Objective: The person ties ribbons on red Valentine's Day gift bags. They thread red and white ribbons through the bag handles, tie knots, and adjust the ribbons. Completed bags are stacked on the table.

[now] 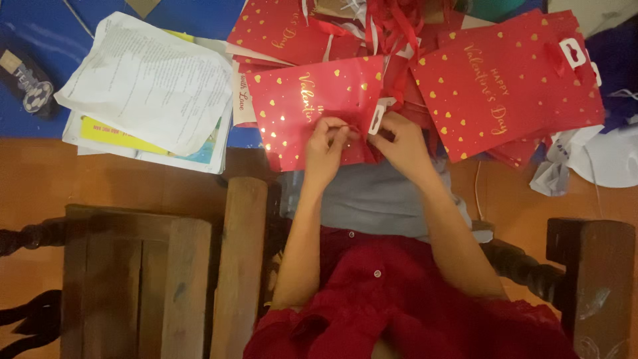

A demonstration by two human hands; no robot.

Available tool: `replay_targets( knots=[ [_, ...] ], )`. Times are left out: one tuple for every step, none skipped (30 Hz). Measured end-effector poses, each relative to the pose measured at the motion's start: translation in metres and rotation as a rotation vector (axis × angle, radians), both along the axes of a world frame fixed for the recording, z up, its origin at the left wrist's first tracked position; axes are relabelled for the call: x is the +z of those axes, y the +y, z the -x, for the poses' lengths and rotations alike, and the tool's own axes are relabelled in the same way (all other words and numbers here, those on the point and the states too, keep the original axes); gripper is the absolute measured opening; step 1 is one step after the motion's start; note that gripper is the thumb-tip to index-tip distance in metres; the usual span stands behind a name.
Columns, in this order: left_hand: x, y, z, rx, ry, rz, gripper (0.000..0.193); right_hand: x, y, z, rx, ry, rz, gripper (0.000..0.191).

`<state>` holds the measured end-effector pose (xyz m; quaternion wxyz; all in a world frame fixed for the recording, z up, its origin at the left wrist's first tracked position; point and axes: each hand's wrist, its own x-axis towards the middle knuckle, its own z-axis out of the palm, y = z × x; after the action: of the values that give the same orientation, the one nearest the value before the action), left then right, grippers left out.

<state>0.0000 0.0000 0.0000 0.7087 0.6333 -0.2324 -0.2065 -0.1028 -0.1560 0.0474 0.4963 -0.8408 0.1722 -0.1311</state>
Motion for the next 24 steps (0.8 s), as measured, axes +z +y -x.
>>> replay_targets(
  knots=[
    [0.004, 0.000, 0.000, 0.008, -0.025, -0.060, 0.020, -0.002, -0.001, 0.001, 0.015, -0.037, 0.016, 0.027],
    [0.007, 0.001, 0.001, 0.015, -0.050, -0.120, 0.019, -0.004, -0.002, 0.001, 0.029, -0.075, 0.031, 0.028],
    [0.011, 0.001, 0.001, 0.023, -0.075, -0.179, 0.019, -0.006, -0.004, 0.001, 0.045, -0.112, 0.047, 0.029],
    [0.014, 0.000, 0.003, 0.024, -0.082, -0.192, 0.018, -0.008, -0.004, 0.001, 0.044, -0.105, 0.076, 0.029],
    [0.017, -0.002, 0.005, 0.025, -0.089, -0.204, 0.017, -0.009, -0.004, -0.001, 0.045, -0.099, 0.106, 0.028],
    [0.020, -0.003, 0.005, 0.026, -0.097, -0.216, 0.016, -0.010, -0.005, -0.002, 0.044, -0.094, 0.136, 0.027],
    [0.022, -0.003, 0.006, 0.038, -0.100, -0.237, 0.016, -0.010, -0.004, -0.001, 0.032, -0.080, 0.099, 0.028],
    [0.024, -0.003, 0.007, 0.048, -0.103, -0.258, 0.016, -0.010, -0.002, 0.000, 0.019, -0.066, 0.062, 0.028],
    [0.026, -0.003, 0.007, 0.060, -0.105, -0.280, 0.016, -0.010, -0.002, 0.001, 0.007, -0.052, 0.025, 0.029],
    [0.028, -0.004, 0.006, 0.046, -0.134, -0.306, 0.017, -0.010, -0.003, 0.002, 0.013, -0.055, 0.043, 0.029],
    [0.029, -0.004, 0.004, 0.032, -0.163, -0.333, 0.017, -0.009, -0.003, 0.003, 0.019, -0.059, 0.059, 0.029],
    [0.031, -0.004, 0.002, 0.019, -0.194, -0.362, 0.018, -0.009, -0.002, 0.003, 0.027, -0.064, 0.075, 0.029],
    [0.033, -0.004, -0.005, -0.034, -0.232, -0.389, 0.017, -0.009, -0.003, 0.002, 0.028, -0.080, 0.095, 0.029],
    [0.034, -0.004, -0.013, -0.084, -0.268, -0.418, 0.017, -0.009, -0.004, 0.001, 0.033, -0.095, 0.113, 0.029],
    [0.036, -0.003, -0.019, -0.133, -0.304, -0.447, 0.017, -0.010, -0.003, 0.000, 0.039, -0.111, 0.131, 0.029],
    [0.037, -0.002, -0.021, -0.148, -0.296, -0.479, 0.016, -0.011, -0.002, -0.001, 0.038, -0.092, 0.135, 0.030],
    [0.037, -0.002, -0.024, -0.164, -0.290, -0.508, 0.015, -0.011, -0.001, -0.001, 0.035, -0.074, 0.142, 0.030],
    [0.037, -0.004, -0.026, -0.182, -0.288, -0.533, 0.015, -0.011, -0.002, -0.002, 0.028, -0.059, 0.153, 0.031],
    [0.038, -0.006, -0.026, -0.175, -0.294, -0.538, 0.015, -0.010, -0.003, -0.002, 0.030, -0.071, 0.148, 0.031],
    [0.038, -0.007, -0.023, -0.168, -0.301, -0.543, 0.016, -0.009, -0.003, -0.001, 0.031, -0.084, 0.142, 0.031],
    [0.036, -0.009, -0.023, -0.165, -0.307, -0.550, 0.016, -0.009, -0.003, -0.002, 0.028, -0.095, 0.133, 0.032],
    [0.035, -0.011, -0.026, -0.187, -0.330, -0.582, 0.017, -0.009, -0.002, -0.003, 0.023, -0.091, 0.129, 0.031],
    [0.034, -0.013, -0.029, -0.209, -0.350, -0.612, 0.018, -0.010, -0.001, -0.003, 0.018, -0.083, 0.126, 0.029],
    [0.032, -0.014, -0.031, -0.231, -0.370, -0.640, 0.019, -0.009, -0.002, -0.002, 0.012, -0.076, 0.126, 0.028]
  ],
)
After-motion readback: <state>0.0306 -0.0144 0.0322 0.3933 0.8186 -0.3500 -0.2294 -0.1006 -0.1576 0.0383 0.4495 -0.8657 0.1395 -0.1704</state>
